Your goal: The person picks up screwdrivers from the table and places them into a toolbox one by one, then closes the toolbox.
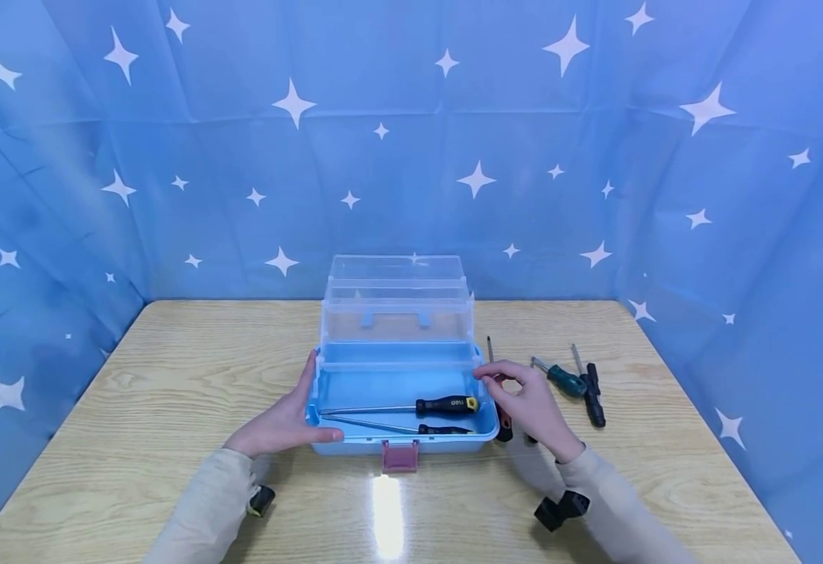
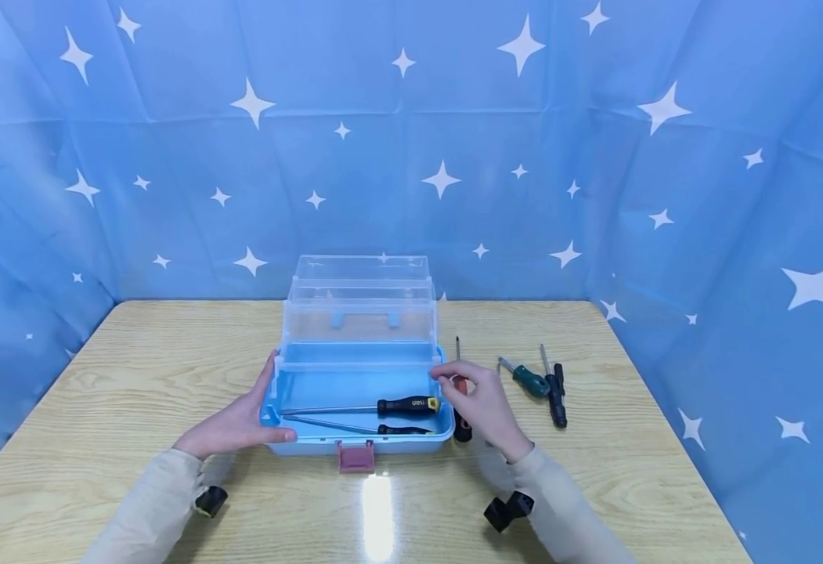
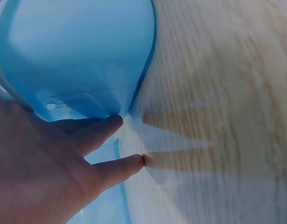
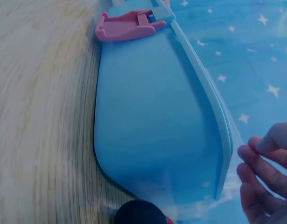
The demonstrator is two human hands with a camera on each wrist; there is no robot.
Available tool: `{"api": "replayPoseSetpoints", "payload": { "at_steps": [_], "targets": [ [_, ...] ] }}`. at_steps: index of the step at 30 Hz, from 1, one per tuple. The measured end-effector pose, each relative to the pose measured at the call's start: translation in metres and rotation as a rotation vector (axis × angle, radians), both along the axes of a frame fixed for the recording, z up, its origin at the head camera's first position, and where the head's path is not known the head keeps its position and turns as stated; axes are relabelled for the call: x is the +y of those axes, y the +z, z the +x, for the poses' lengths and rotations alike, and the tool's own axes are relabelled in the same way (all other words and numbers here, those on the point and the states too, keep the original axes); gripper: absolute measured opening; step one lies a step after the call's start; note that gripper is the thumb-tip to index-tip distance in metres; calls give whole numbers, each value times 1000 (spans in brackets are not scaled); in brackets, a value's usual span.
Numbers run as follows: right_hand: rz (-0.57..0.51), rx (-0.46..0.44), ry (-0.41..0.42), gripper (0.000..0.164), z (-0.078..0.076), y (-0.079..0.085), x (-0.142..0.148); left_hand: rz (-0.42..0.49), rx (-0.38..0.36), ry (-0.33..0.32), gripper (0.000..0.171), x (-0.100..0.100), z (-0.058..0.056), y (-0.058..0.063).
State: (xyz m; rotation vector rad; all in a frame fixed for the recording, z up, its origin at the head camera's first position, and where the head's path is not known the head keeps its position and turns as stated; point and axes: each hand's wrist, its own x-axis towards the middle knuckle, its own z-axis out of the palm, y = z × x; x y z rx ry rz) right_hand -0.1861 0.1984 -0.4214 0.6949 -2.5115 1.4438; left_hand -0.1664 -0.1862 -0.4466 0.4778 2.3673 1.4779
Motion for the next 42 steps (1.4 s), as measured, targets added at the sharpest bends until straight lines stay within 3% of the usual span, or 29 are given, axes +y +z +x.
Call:
{"api": "replayPoseSetpoints", "payload": {
  "at_steps": [11, 19, 34, 36, 42],
  "targets": [
    [7, 2, -92, 16, 5, -7, 13, 13, -2, -5, 130, 1, 1, -1],
    [11, 28, -117, 18, 4, -15, 20, -30, -18, 7, 130, 0, 2, -1],
    [25, -121, -159, 20, 5, -24, 21, -43, -17, 10, 130, 0, 2, 1],
    [13, -141, -151, 22, 9, -16, 17, -35, -16, 12, 130, 0, 1, 0],
    [16, -159, -155, 26, 5, -27, 19, -9, -18, 5, 130, 0, 0, 0]
  ]
}}
